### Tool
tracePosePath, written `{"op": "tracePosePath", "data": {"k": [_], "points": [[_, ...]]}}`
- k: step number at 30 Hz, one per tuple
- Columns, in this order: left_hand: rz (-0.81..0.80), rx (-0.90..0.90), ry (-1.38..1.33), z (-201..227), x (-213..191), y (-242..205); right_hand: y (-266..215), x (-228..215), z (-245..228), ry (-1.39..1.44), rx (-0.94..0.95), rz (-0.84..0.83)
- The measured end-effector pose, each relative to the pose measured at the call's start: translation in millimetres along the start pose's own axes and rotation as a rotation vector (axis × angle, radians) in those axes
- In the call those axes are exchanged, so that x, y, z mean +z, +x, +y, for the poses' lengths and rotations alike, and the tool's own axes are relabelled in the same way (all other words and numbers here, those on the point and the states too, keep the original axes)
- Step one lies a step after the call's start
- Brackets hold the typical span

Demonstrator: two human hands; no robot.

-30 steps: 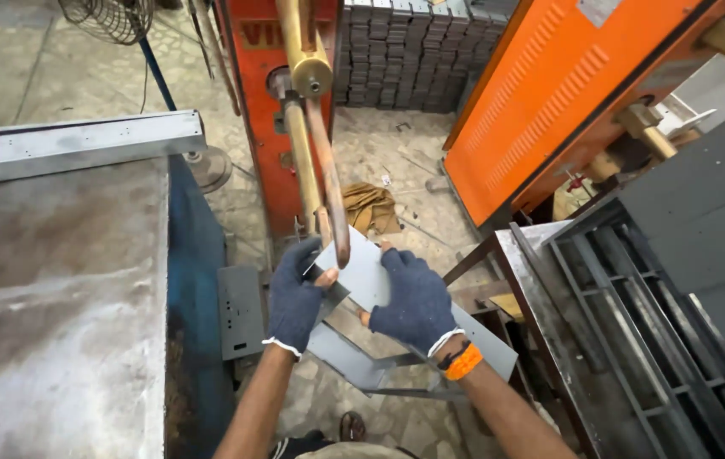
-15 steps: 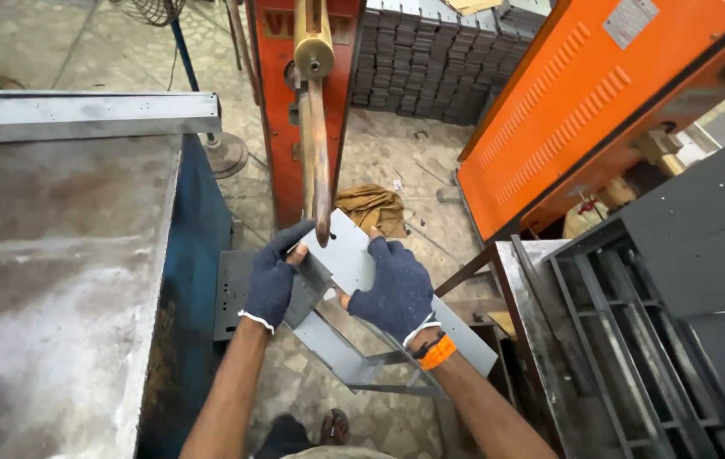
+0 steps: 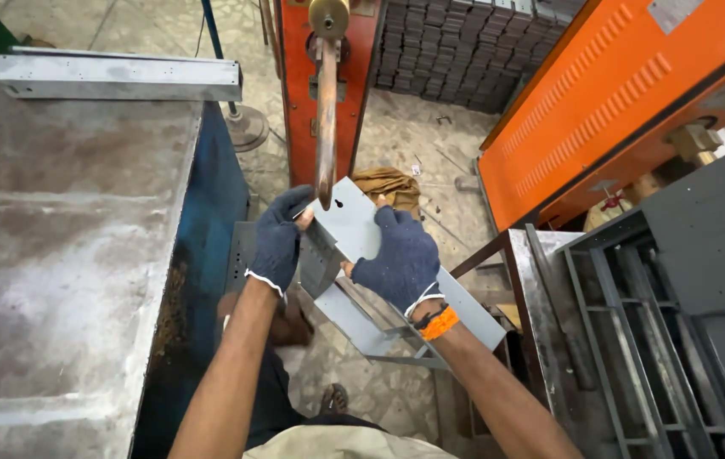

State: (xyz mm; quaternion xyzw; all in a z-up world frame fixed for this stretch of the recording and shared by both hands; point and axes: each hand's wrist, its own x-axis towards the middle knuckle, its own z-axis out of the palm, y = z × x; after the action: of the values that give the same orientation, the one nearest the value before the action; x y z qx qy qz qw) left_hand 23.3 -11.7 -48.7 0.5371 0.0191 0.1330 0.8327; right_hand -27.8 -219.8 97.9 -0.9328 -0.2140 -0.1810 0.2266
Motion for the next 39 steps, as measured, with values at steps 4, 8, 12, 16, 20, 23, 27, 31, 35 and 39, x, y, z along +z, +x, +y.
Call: {"op": "tracePosePath", "data": {"k": [4,8,12,16,20,23,27,31,35,39], "points": [[-0.024,0.058,0.015,-0.5,-1.7,-1.9,-1.8,5.1,-0.5,-0.044,0.037,-0.040],[-0.026,0.034,0.025,1.0,-3.4,-0.5,-0.2,3.3,-4.2,-0.021,0.005,-0.031],[-0.039,0.012,0.000,4.4,-0.2,-1.3,3.2,-1.7,-10.2,-0.024,0.044,-0.070],[-0.027,-0.008,0.083,12.3,2.6,-3.9,1.0,4.8,-6.8,-0.037,0.055,-0.074],[-0.038,0.015,0.071,11.6,1.9,-8.2,0.6,7.7,-5.5,-0.057,0.027,-0.043],[-0.064,0.058,0.122,5.4,-0.9,-9.7,3.0,5.2,-7.5,-0.059,0.037,-0.054],[-0.088,0.068,0.180,35.9,17.6,-25.6,4.3,5.9,-6.4,-0.070,0.032,-0.061],[-0.031,0.008,0.199,12.5,11.3,-19.8,6.9,2.9,-10.2,-0.038,0.053,-0.087],[0.033,0.137,0.121,-20.3,6.7,-12.6,10.6,2.0,-10.9,-0.033,0.065,-0.136],[0.112,0.132,0.056,-24.9,13.7,-18.5,11.1,5.3,-10.0,-0.029,0.081,-0.164]]}}
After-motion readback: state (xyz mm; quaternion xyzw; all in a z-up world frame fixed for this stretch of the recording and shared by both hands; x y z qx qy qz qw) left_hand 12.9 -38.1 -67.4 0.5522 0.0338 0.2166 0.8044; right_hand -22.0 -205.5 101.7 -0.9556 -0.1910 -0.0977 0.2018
